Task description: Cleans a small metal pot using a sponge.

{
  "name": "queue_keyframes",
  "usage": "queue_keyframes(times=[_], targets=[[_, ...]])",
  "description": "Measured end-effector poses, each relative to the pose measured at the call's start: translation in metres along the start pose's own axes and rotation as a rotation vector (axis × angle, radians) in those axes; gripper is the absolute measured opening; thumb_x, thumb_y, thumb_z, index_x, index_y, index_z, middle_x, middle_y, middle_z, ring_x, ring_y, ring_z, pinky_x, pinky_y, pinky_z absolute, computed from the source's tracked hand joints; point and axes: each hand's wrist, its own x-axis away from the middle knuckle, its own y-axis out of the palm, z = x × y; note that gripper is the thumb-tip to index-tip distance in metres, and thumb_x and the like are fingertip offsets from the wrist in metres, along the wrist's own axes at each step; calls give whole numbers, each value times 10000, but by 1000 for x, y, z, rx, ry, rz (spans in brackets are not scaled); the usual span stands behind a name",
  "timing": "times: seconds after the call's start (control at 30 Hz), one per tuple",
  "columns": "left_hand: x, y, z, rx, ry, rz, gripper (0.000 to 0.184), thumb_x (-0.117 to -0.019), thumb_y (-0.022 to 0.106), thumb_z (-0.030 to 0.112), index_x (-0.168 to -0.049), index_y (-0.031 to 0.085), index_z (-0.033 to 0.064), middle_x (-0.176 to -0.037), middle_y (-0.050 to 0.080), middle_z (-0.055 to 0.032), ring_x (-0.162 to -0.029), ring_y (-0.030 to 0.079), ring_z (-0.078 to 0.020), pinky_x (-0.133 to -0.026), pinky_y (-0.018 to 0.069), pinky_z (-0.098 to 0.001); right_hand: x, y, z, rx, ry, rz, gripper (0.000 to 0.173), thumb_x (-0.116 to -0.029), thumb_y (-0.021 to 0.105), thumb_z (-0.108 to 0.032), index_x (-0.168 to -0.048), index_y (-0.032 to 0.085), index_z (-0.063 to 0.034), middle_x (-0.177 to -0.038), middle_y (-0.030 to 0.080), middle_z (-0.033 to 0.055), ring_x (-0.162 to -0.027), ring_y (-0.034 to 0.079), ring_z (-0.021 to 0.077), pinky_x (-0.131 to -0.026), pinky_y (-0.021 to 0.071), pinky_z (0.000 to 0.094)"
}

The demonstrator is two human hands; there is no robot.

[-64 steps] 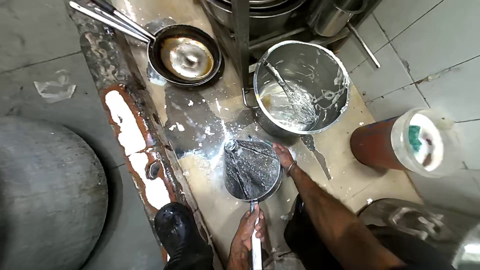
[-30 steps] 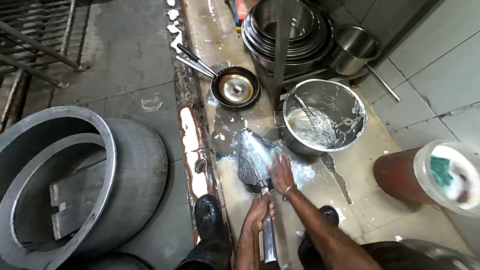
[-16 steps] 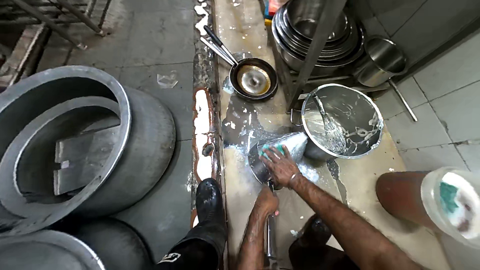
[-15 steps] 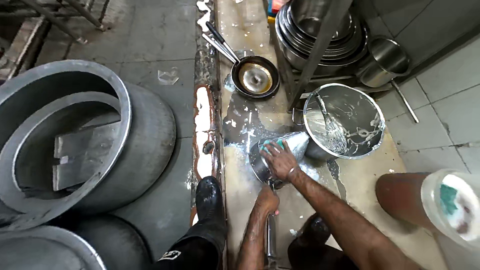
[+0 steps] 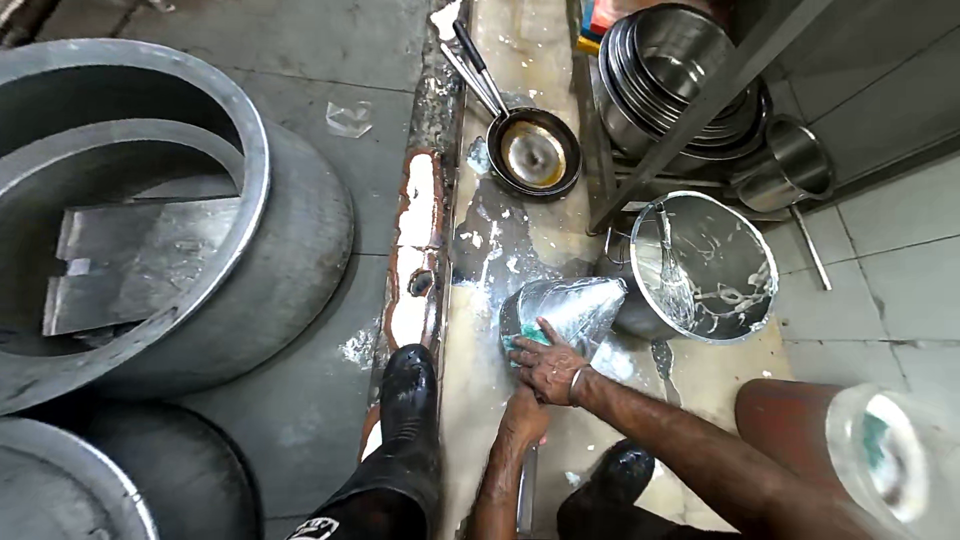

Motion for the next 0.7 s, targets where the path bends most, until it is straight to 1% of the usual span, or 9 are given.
queue_keyframes(times=[0.07, 0.17, 0.27, 0.33, 0.37, 0.47, 0.53, 0.63, 0.7], targets=[[-4, 6, -9, -13, 21, 30, 416, -1060, 540, 234, -1406, 508, 5, -1134, 669, -206, -813, 718, -274, -755, 610, -447, -19, -8, 1, 10, 47, 3, 426, -982, 632, -262, -1390, 625, -138, -1628, 433, 25, -1590, 194, 310, -1226, -39, 726], [-12, 11, -25, -22, 25, 39, 581, -1069, 521, 265, -1582, 332, 70, -1329, 629, -229, -1085, 698, -350, -944, 565, -533, -47, -31, 17, -100, 266, 105, 419, -997, 602, -281, -1401, 629, -174, -1535, 535, 82, -1527, 337, 343, -1227, 69, 729], [-21, 23, -42, 63, 59, 55, 572, -1065, 539, 245, -1577, 344, 83, -1271, 647, -240, -1025, 701, -361, -899, 570, -540, -53, -53, 63, -257, 578, 120, 442, -1054, 506, -413, -1427, 610, -202, -1480, 577, 130, -1420, 482, 378, -1141, 307, 726], [-27, 28, -49, 110, 56, 46, 529, -1068, 543, 243, -1543, 391, 68, -1214, 658, -236, -945, 708, -345, -838, 586, -526, -37, -57, 93, -351, 732, 70, 499, -1078, 423, -496, -1466, 573, -220, -1443, 600, 155, -1315, 575, 412, -989, 472, 701], [-29, 29, -50, 126, 57, 33, 523, -1068, 544, 241, -1538, 400, 62, -1198, 660, -236, -916, 708, -339, -813, 591, -520, -22, -58, 103, -393, 804, 52, 506, -1082, 401, -512, -1436, 585, -200, -1389, 634, 176, -1258, 615, 427, -937, 502, 695], [-37, 31, -50, 137, 89, -9, 491, -1060, 558, 238, -1496, 448, 43, -1198, 658, -232, -940, 699, -342, -837, 583, -529, 32, -45, 108, -387, 986, 102, 521, -1087, 362, -516, -1414, 603, -189, -1357, 656, 166, -1242, 633, 400, -944, 520, 650], [-40, 35, -51, 135, 100, -32, 426, -1056, 558, 225, -1438, 507, 43, -1176, 663, -216, -921, 692, -327, -824, 580, -517, 56, -7, 80, -249, 1027, 359, 492, -1090, 375, -462, -1418, 611, -182, -1388, 636, 162, -1308, 581, 387, -1040, 463, 631], [-38, 40, -46, 193, 67, -72, 360, -1060, 553, 204, -1386, 537, 53, -1002, 643, -165, -714, 620, -245, -656, 552, -428, 59, 55, 20, -134, 1001, 692, 494, -1042, 483, -334, -1514, 537, -201, -1559, 503, 161, -1494, 390, 403, -1208, 248, 691], [-35, 38, -39, 260, 39, -95, 331, -1075, 534, 205, -1362, 525, 41, -823, 575, -101, -570, 542, -177, -535, 505, -348, 49, 84, -10, -56, 887, 796, 578, -949, 620, -246, -1521, 541, -235, -1595, 480, 126, -1517, 364, 406, -1194, 247, 727]])
